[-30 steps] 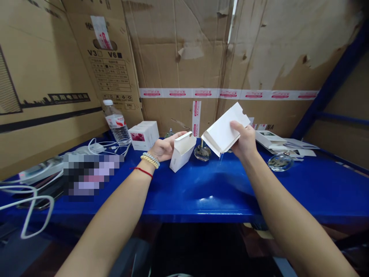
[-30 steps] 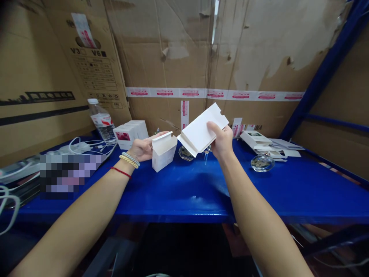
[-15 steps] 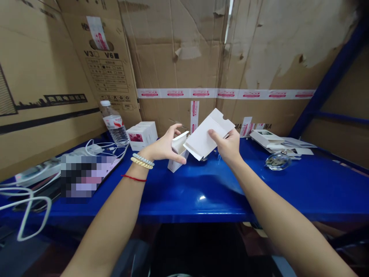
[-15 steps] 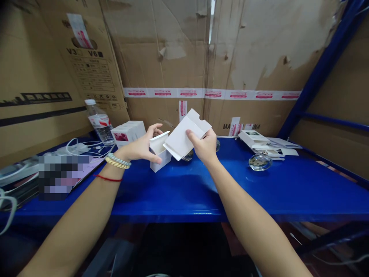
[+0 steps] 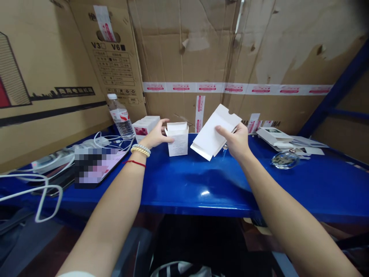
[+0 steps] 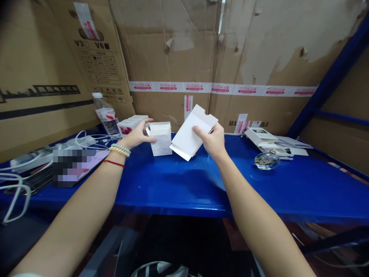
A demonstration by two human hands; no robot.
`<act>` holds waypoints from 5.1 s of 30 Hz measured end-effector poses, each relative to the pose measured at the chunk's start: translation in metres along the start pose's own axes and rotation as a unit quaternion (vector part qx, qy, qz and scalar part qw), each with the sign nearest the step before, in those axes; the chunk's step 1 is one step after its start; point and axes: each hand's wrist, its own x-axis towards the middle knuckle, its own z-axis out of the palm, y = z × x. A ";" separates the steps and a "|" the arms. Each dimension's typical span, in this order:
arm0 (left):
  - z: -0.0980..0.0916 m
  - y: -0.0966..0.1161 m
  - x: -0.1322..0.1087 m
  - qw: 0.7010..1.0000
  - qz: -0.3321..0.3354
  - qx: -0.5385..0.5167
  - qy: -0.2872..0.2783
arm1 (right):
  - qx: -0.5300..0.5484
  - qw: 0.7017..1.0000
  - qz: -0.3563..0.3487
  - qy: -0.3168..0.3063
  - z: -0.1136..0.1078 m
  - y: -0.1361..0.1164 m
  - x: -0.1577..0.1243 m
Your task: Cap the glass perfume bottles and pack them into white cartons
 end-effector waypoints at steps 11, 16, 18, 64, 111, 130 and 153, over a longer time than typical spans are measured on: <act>0.021 0.043 -0.018 0.892 0.297 0.213 0.266 | -0.077 0.988 0.037 -0.127 0.007 0.008 -0.010; 0.070 0.062 -0.033 0.912 0.327 0.102 0.228 | -0.060 0.993 0.019 -0.100 0.005 0.003 -0.008; 0.092 0.064 -0.037 0.932 0.296 0.052 0.206 | -0.045 0.995 0.007 -0.085 0.003 0.000 -0.008; 0.128 0.058 -0.033 0.920 0.061 -0.376 0.093 | 0.066 0.992 0.041 -0.101 0.020 -0.003 -0.015; 0.090 0.007 -0.011 0.946 0.013 0.223 0.237 | 0.109 0.987 0.115 0.015 0.006 -0.007 0.000; 0.094 0.007 -0.013 0.882 0.303 0.322 0.163 | 0.034 0.997 0.065 0.025 0.007 -0.003 0.000; 0.094 0.017 -0.021 0.885 0.279 0.344 0.140 | 0.004 1.000 -0.007 -0.024 0.002 -0.002 -0.002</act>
